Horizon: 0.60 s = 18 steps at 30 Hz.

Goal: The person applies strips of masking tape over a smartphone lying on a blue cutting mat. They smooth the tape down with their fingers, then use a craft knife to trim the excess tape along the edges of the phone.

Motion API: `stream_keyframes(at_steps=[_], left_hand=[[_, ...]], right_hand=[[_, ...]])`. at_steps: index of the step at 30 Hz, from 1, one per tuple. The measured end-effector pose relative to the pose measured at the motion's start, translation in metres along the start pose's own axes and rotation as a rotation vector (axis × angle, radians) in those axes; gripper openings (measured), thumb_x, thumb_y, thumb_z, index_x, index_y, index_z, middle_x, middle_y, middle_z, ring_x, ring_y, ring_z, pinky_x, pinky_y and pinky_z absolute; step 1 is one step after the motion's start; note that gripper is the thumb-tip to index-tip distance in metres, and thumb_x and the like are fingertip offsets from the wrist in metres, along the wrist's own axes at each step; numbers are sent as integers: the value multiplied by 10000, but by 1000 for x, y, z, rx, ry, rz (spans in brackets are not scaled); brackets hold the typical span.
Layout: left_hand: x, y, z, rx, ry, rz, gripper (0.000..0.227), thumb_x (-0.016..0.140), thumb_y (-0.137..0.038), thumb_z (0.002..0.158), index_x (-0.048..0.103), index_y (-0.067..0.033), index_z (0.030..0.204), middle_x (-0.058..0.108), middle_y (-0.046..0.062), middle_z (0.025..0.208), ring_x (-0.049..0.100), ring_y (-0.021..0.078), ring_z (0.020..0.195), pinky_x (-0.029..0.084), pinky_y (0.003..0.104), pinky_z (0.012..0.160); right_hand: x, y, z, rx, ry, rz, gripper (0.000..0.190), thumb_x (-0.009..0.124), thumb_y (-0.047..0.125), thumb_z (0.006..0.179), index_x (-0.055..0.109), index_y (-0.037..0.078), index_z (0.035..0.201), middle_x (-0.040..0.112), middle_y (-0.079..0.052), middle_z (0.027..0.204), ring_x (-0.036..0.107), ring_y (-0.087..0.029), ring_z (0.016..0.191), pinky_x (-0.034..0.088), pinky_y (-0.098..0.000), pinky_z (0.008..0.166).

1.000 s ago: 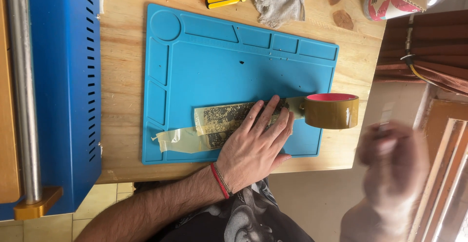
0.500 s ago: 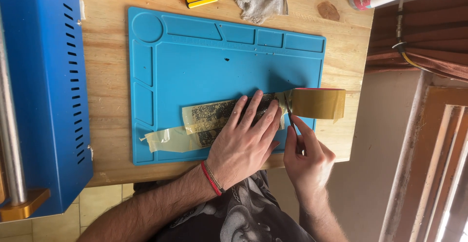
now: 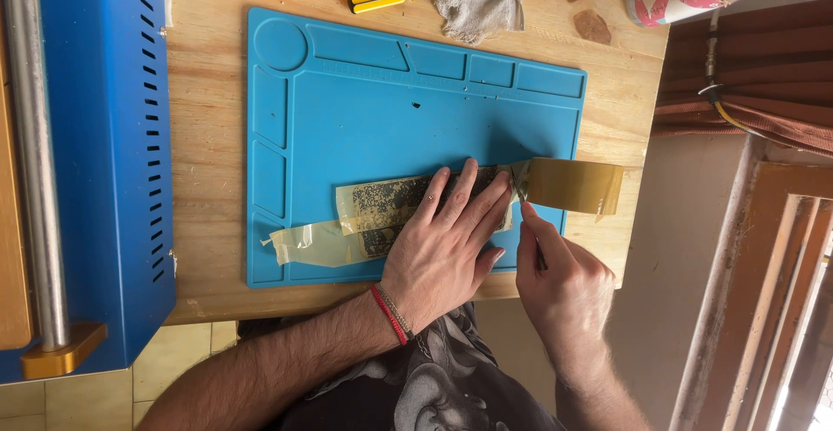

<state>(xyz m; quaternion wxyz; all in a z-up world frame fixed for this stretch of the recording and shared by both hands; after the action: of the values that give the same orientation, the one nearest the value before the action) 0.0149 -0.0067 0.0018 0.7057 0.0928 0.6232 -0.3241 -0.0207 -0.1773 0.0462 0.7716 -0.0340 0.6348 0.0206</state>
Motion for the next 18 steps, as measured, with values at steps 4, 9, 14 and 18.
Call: stream_keyframes(at_steps=[4,9,14,18], left_hand=[[-1,0,0,-1,-3,14,759,440,-610,1102,454,-158,1712,416,17,1789,358,354,1644,256,530,1367],[-1,0,0,-2,18,17,784,431,-607,1101,388,-149,1735,376,17,1807,346,345,1649,245,535,1370],[1,0,-1,5,18,2,752,400,-592,1120,414,-147,1726,365,39,1811,333,360,1655,246,551,1373],[1,1,-1,9,7,-21,746,424,-589,1120,438,-143,1718,370,49,1811,342,369,1652,247,557,1373]], right_hand=[[-16,1,3,-3,44,-22,249,776,120,1088,865,253,1279,369,41,541,293,-157,481,301,-351,460],[-38,0,0,99,263,-26,315,713,203,1072,823,356,1325,493,32,529,391,-186,466,360,-384,443],[-45,-10,-19,108,335,-64,273,723,266,1051,823,363,1286,583,14,531,445,-238,452,401,-420,442],[-55,-22,-20,103,351,-4,334,748,255,1025,827,389,1320,577,14,525,403,-221,458,441,-414,479]])
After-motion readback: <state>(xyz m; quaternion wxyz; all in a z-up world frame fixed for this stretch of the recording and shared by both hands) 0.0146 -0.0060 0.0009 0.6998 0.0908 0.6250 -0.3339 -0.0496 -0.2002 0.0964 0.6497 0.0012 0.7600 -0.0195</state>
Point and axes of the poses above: each hand's wrist, its own z-axis towards the middle knuckle, its own x-axis out of the palm, y = z × x, the point moved 2 cm from there along z, towards the middle knuckle
